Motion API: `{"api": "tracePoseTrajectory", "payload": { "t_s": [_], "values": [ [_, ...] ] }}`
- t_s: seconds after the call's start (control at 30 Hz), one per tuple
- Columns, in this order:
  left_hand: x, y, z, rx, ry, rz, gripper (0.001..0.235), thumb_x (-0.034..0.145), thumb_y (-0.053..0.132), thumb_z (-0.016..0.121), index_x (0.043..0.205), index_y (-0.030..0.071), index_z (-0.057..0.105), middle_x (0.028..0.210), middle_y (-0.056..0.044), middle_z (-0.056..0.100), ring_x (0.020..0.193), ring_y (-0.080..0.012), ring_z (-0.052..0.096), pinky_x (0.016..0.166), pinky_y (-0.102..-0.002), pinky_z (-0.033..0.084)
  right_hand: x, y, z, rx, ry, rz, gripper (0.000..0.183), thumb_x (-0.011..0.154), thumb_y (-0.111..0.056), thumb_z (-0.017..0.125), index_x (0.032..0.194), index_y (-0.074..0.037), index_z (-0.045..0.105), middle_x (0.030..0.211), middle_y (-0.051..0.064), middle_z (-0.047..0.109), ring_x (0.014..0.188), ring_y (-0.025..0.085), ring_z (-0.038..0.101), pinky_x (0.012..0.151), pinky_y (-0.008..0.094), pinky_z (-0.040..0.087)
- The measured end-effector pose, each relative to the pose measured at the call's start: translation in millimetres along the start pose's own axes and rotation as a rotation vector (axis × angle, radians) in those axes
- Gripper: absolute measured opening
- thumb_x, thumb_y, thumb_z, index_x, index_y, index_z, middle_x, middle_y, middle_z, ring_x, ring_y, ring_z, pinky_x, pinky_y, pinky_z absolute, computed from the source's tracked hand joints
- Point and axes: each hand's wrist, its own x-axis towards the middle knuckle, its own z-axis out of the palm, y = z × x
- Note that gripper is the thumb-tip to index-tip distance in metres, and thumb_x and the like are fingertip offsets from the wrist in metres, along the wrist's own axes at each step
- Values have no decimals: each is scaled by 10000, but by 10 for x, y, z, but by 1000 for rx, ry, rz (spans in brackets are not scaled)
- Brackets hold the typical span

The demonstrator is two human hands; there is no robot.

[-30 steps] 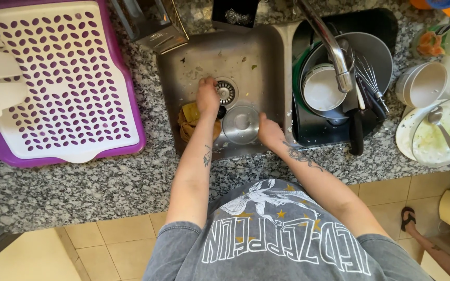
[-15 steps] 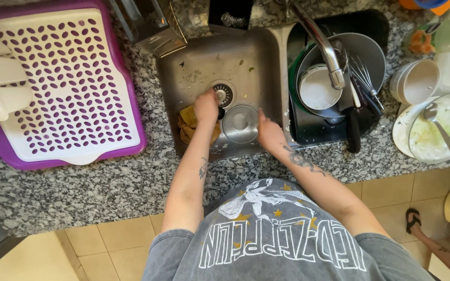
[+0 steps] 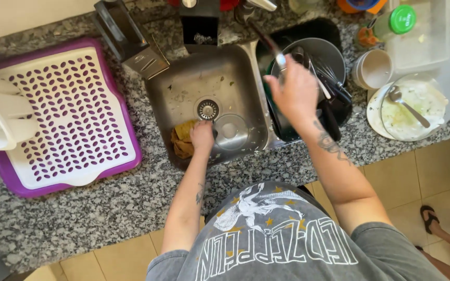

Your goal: Cleaning the kitchen countertop and sink area using spray cleaner, a cloth, and a sponge.

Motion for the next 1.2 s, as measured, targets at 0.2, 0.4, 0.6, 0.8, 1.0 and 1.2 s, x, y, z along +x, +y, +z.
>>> {"api": "tracePoseTrajectory", "payload": {
  "t_s": [0.2,0.4,0.6,0.8,1.0,1.2],
  "values": [
    [-356,-27,-856,-310,-39,-67,311,720,57,669,1018,149,670,948,-117,640,941,-356,571,791,-492,453,436,-436,-45,581,-388,-110,571,919,-431,512,1312,-17,486,1174,159,619,1015,328,593,756,439,473],
    [-811,-106,-1405,-462,-16,-129,229,782,134,604,1002,156,665,1010,-52,672,894,-290,621,729,-438,487,1482,21,816,-165,230,-201,752,736,-429,849,1332,-237,433,1059,117,504,855,328,501,577,435,483],
    [-1086,-185,-1500,-544,-51,-230,204,805,166,653,1006,129,658,979,-23,684,879,-228,630,753,-393,499,1886,286,1162,-301,65,-504,598,786,-682,671,1004,-170,452,606,98,534,365,286,507,295,382,395],
    [-1036,-199,-1228,-521,-54,-187,210,805,223,634,1004,153,633,996,-35,654,890,-284,610,708,-427,474,1940,194,993,-154,-254,-374,465,849,-521,614,1066,-143,452,720,152,652,617,397,648,424,504,475],
    [-811,-123,-1055,-218,-344,-184,475,815,381,666,1225,208,498,1330,-4,437,1204,-285,420,872,-516,430,1988,164,1062,-235,-307,-306,525,783,-584,624,1086,-183,472,714,117,655,659,346,672,471,453,503],
    [-570,-43,-965,-136,-867,-329,723,786,548,652,1353,236,329,1333,-56,505,1208,-253,522,963,-383,430,1421,50,681,-291,-39,-149,982,607,-672,708,1428,-334,290,1167,102,549,1060,271,509,841,521,384]
  ]
}}
